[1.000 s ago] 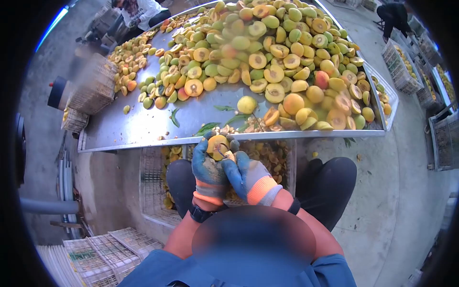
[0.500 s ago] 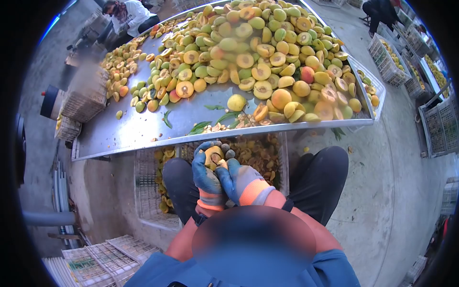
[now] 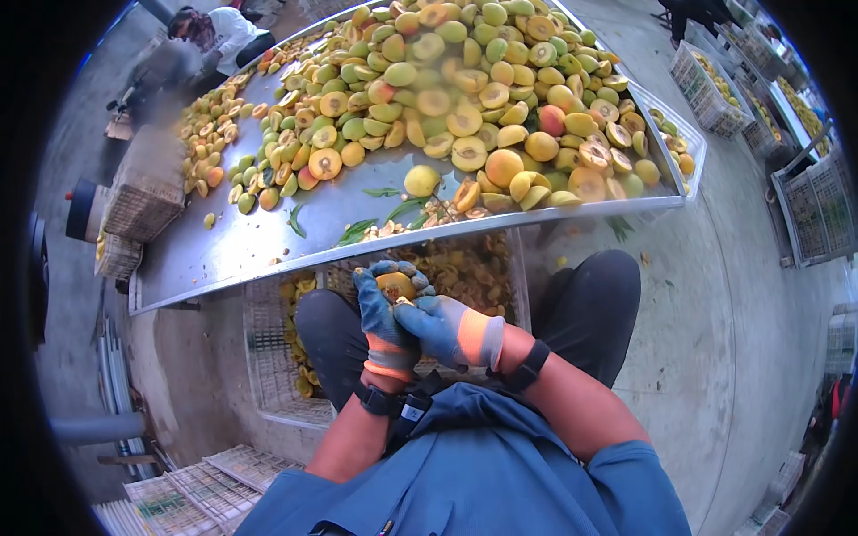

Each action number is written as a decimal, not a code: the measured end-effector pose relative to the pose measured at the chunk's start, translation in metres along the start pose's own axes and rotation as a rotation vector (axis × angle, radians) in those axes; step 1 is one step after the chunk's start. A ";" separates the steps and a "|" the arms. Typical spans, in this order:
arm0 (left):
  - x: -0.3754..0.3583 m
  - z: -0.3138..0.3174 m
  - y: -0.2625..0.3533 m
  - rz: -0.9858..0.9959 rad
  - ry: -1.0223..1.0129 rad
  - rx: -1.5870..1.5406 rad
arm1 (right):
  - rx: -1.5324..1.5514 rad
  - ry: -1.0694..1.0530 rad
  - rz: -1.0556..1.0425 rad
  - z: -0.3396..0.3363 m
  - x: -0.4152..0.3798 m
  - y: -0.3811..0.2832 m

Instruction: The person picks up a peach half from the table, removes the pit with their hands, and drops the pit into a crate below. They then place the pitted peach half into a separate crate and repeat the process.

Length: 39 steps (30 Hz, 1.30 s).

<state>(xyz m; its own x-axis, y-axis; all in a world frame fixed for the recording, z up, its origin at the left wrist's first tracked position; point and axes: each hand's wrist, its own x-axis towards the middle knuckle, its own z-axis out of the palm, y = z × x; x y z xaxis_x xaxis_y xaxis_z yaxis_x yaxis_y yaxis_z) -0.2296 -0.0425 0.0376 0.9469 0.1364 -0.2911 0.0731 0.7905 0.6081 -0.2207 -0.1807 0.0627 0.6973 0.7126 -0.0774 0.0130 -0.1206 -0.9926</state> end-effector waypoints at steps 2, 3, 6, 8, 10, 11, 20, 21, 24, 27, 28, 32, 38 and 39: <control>0.001 -0.004 -0.001 -0.019 -0.098 -0.040 | 0.361 -0.044 0.264 -0.006 -0.001 -0.001; -0.001 -0.004 -0.001 -0.027 -0.096 -0.039 | 0.760 -0.159 0.406 -0.010 -0.004 0.001; -0.003 -0.003 0.006 -0.131 -0.174 -0.037 | 1.252 -0.248 0.485 -0.006 -0.014 0.002; -0.004 -0.003 0.014 -0.253 -0.171 0.002 | 1.544 -0.387 0.486 -0.002 -0.015 0.016; -0.004 -0.009 0.035 -0.302 -0.196 -0.066 | 1.520 -0.279 0.558 0.004 -0.017 -0.004; -0.005 -0.014 0.049 0.052 -0.173 0.511 | 1.485 -0.373 0.507 0.003 -0.018 -0.002; 0.026 -0.073 0.194 0.964 0.381 1.973 | -0.251 -0.012 0.329 0.022 -0.027 0.040; 0.046 -0.053 0.180 0.877 0.242 1.869 | -0.245 -0.004 0.330 0.021 -0.025 0.036; 0.118 -0.007 0.126 0.687 -0.122 1.770 | -0.187 0.066 0.302 0.011 -0.025 0.028; 0.178 0.030 0.054 0.690 -0.301 1.803 | -0.154 0.181 0.269 0.001 -0.031 0.030; 0.195 0.027 0.033 0.783 -0.354 1.859 | -0.176 0.239 0.262 -0.002 -0.035 0.032; 0.222 0.019 0.004 0.713 -0.478 2.102 | -0.094 0.332 0.239 -0.015 -0.044 0.025; 0.168 -0.004 0.044 -0.088 -0.136 0.572 | 0.085 0.486 -0.018 -0.022 -0.022 0.019; 0.142 0.002 0.053 -0.176 -0.128 0.395 | 0.062 0.454 0.087 -0.028 -0.016 0.006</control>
<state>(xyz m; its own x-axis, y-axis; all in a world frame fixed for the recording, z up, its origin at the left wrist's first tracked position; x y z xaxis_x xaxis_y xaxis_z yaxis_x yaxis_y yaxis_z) -0.0907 0.0177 0.0303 0.9386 -0.0748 -0.3369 0.3272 0.5030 0.7999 -0.2115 -0.2122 0.0609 0.9372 0.3255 -0.1255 -0.0926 -0.1150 -0.9890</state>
